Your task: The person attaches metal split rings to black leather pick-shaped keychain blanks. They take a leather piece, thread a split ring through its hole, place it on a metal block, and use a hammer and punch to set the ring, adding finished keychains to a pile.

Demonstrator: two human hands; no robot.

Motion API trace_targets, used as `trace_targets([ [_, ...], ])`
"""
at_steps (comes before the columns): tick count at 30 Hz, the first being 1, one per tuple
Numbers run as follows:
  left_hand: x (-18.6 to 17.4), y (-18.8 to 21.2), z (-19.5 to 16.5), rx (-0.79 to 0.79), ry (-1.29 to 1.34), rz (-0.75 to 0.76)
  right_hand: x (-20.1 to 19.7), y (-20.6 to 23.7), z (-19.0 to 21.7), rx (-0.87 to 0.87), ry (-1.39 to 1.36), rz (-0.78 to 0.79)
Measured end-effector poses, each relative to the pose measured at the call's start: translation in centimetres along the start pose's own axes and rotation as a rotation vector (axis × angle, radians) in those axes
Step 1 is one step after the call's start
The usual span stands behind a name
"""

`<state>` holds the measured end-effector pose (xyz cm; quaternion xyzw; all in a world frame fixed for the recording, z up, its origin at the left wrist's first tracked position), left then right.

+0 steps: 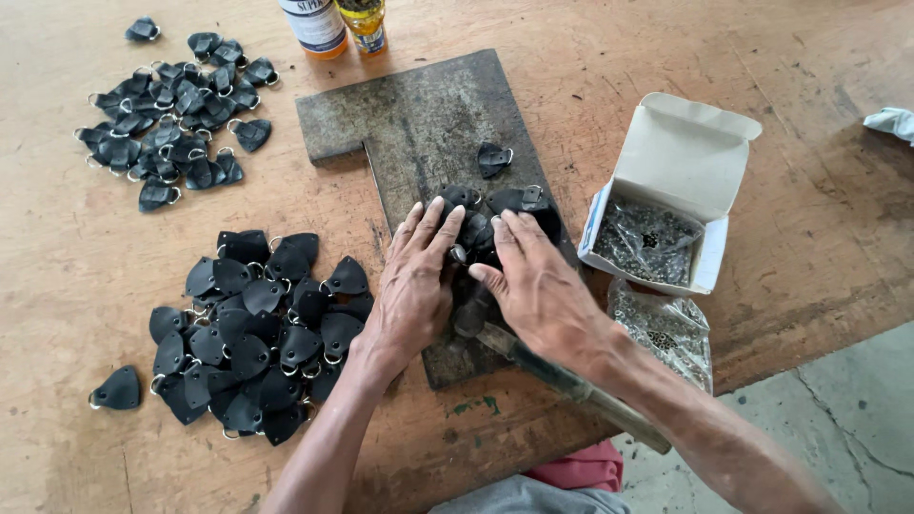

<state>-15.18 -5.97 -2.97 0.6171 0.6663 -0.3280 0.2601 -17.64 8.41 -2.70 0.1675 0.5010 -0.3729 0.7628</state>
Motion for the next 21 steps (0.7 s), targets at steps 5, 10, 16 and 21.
trace_targets([
  [5,0.0,0.7,0.1,0.071,0.036,-0.188,-4.4,-0.7,-2.3,0.163,-0.124,0.025],
  [10,0.3,0.9,-0.2,0.107,-0.047,-0.259,-5.3,-2.3,-5.2,0.134,0.054,0.058],
  [16,-0.8,1.4,-0.8,0.144,0.205,-0.241,-5.6,-1.6,-4.2,-0.019,-0.038,-0.005],
  [21,-2.7,0.2,-1.1,0.053,0.140,-0.326,-9.4,2.0,-3.1,0.098,-0.083,-0.065],
])
Point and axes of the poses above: each hand's wrist, its own y-axis away from the middle knuckle, its own x-axis out of the palm, z = x × y, the point moved 7 cm from there along -y, towards the middle knuckle, and after that the axes turned 6 degrees about -x, right-handed, at the moved point
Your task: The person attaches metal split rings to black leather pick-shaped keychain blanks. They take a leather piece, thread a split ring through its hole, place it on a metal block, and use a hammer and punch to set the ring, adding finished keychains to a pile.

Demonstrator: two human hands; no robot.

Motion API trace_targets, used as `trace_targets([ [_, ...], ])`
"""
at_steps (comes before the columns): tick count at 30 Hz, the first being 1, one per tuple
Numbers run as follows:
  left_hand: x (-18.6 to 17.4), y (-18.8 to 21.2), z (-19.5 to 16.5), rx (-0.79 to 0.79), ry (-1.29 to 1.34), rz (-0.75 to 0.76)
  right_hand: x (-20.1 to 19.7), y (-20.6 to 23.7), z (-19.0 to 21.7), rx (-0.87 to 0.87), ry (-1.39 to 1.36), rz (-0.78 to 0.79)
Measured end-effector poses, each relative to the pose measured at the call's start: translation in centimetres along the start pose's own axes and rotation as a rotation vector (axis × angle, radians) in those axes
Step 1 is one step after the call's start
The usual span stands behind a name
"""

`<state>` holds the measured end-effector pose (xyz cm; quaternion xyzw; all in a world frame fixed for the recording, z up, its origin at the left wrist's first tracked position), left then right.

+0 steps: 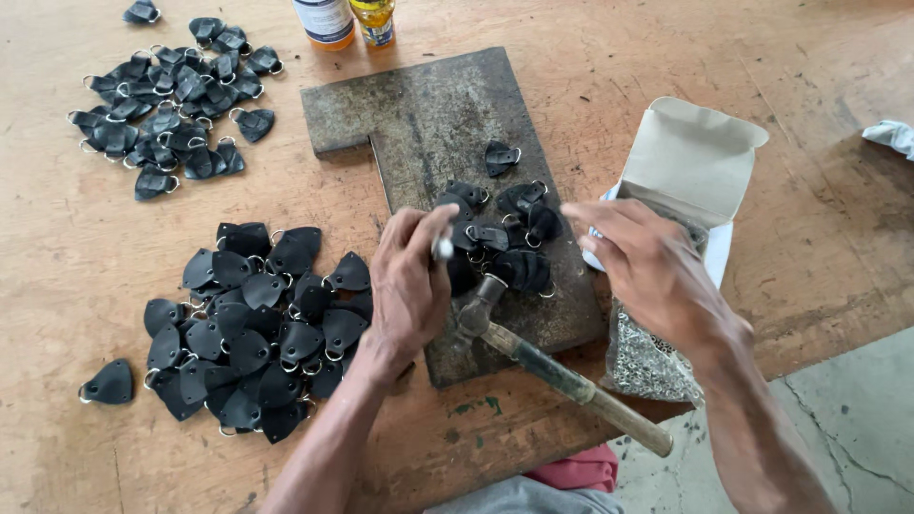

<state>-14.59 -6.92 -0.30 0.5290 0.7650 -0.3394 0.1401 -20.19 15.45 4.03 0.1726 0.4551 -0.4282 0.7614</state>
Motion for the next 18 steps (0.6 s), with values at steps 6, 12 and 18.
trace_targets([
  [6,4.9,-6.4,-0.1,-0.146,-0.197,0.152,-1.0,4.1,2.3,-0.086,-0.077,0.021],
  [12,11.1,-10.7,0.6,-0.033,-0.478,0.123,-2.9,9.2,-1.6,0.033,0.071,-0.072],
  [18,10.2,-11.2,0.8,-0.043,-0.468,0.214,0.9,12.8,-5.4,0.109,0.227,0.065],
])
Point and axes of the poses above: each hand's wrist, its own y-axis away from the middle knuckle, its own x-axis out of the palm, z = x × y, the point moved 7 cm from there along -y, towards the middle knuckle, and after that the axes turned 6 degrees about -x, right-handed, at the moved point
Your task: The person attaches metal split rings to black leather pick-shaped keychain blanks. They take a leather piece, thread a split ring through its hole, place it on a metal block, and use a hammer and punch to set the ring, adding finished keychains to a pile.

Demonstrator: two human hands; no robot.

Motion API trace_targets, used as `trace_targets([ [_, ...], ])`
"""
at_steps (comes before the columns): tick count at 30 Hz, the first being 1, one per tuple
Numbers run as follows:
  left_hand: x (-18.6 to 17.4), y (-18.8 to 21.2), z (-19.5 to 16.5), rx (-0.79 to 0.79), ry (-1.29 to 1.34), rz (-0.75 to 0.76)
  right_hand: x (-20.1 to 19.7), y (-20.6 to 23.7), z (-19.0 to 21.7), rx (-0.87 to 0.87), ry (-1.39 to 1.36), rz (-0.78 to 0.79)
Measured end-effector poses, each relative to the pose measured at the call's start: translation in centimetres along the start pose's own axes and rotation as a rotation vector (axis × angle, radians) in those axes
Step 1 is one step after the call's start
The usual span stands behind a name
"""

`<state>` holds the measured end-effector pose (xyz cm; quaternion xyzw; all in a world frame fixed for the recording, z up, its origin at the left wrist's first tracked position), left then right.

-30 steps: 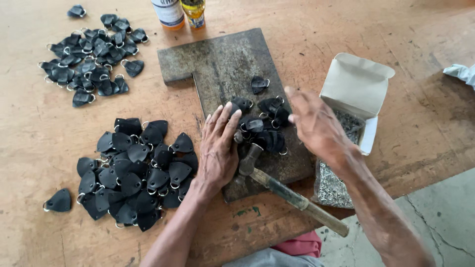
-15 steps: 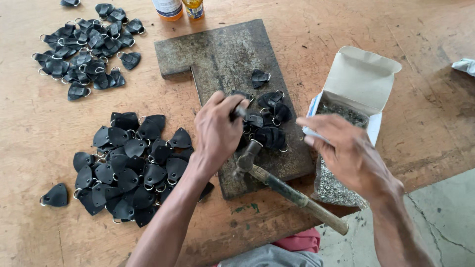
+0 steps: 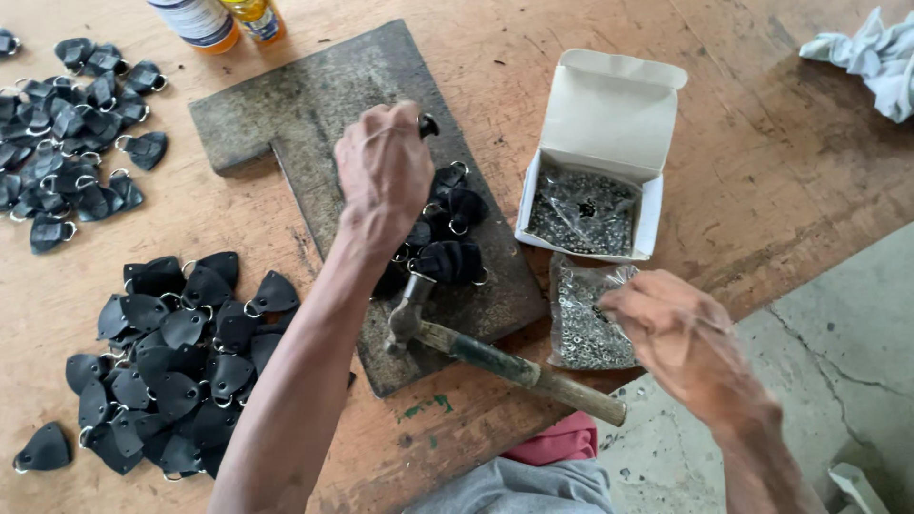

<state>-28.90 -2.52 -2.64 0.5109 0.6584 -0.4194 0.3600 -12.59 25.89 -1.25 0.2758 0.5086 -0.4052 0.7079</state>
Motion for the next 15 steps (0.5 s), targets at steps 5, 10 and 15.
trace_targets([
  [5,-5.8,7.2,-1.6,0.095,0.428,0.009,0.8,0.8,0.8,-0.019,-0.103,-0.189],
  [10,-6.5,13.5,-2.7,-0.183,0.906,0.367,0.5,0.4,1.3,0.001,-0.133,-0.146],
  [15,-4.7,17.7,-2.6,-0.336,1.121,0.619,0.4,0.2,1.2,0.029,-0.239,-0.129],
])
Point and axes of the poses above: each hand's wrist, its own y-axis away from the middle knuckle, its own x-axis out of the palm, z = x × y, the point moved 7 cm from there along -y, towards the middle knuckle, and after that the axes turned 6 degrees about -x, right-handed, at the moved point
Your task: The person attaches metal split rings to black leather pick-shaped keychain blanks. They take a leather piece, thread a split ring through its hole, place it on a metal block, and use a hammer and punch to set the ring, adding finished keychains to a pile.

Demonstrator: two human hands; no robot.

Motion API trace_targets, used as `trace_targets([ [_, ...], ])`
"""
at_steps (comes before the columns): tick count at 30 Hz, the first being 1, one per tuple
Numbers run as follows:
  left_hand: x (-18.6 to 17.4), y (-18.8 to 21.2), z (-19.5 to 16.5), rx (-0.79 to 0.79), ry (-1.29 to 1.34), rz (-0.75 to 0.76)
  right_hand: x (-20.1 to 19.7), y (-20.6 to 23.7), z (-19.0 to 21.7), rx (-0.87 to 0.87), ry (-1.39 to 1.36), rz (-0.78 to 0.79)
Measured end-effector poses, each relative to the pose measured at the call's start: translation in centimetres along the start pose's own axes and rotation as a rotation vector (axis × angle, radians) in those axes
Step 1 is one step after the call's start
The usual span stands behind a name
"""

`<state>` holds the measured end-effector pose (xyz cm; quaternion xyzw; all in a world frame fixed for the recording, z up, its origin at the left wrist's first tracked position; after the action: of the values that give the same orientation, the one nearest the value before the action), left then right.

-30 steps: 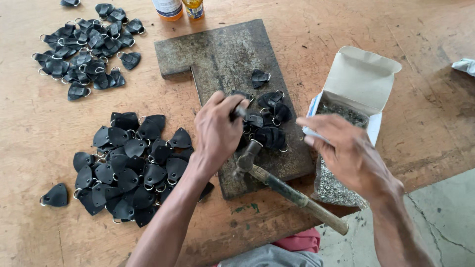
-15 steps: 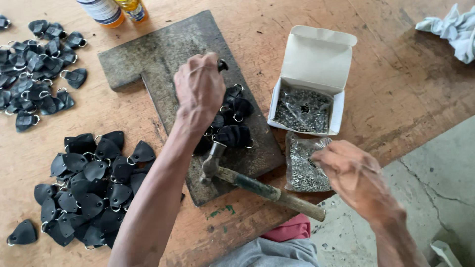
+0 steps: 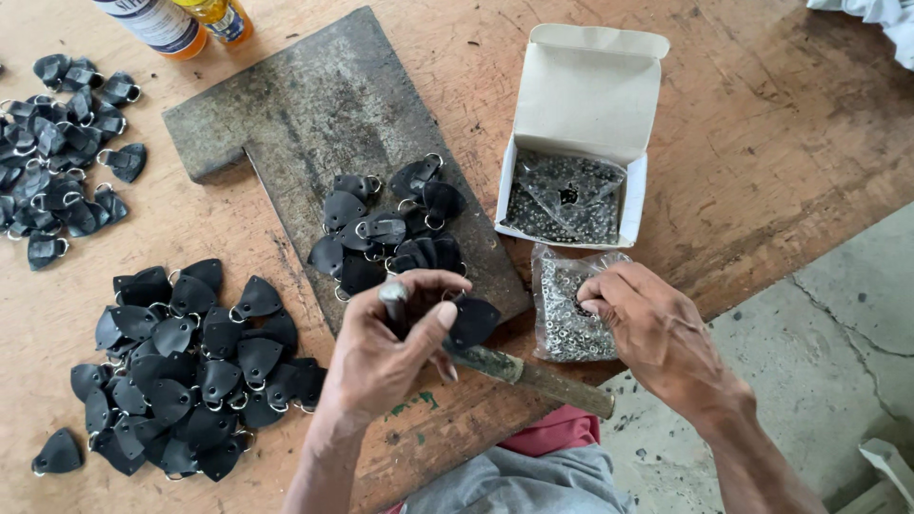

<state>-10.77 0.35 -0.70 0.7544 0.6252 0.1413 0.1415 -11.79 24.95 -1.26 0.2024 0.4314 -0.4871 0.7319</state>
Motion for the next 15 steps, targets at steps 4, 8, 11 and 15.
trace_targets([
  [4,1.6,0.5,2.3,0.062,0.082,0.056,0.1,0.6,-0.8,0.052,-0.081,0.011],
  [8,3.3,1.2,1.3,0.414,-0.078,0.126,-0.2,1.2,-0.8,-0.023,-0.044,-0.048],
  [11,3.9,1.6,1.2,0.417,-0.153,0.105,-0.4,1.4,-0.3,-0.123,-0.100,-0.096],
  [15,4.1,2.4,-0.1,0.507,-0.236,0.111,-0.9,1.9,0.7,-0.155,-0.353,-0.132],
])
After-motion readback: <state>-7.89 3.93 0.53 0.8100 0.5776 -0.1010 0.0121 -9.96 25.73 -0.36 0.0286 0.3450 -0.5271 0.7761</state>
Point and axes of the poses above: each hand's wrist, its own y-axis away from the middle knuckle, its own x-axis out of the palm, z = x × y, the point moved 7 cm from there along -y, towards the middle knuckle, and after that the axes turned 6 degrees about -x, right-handed, at the moved point
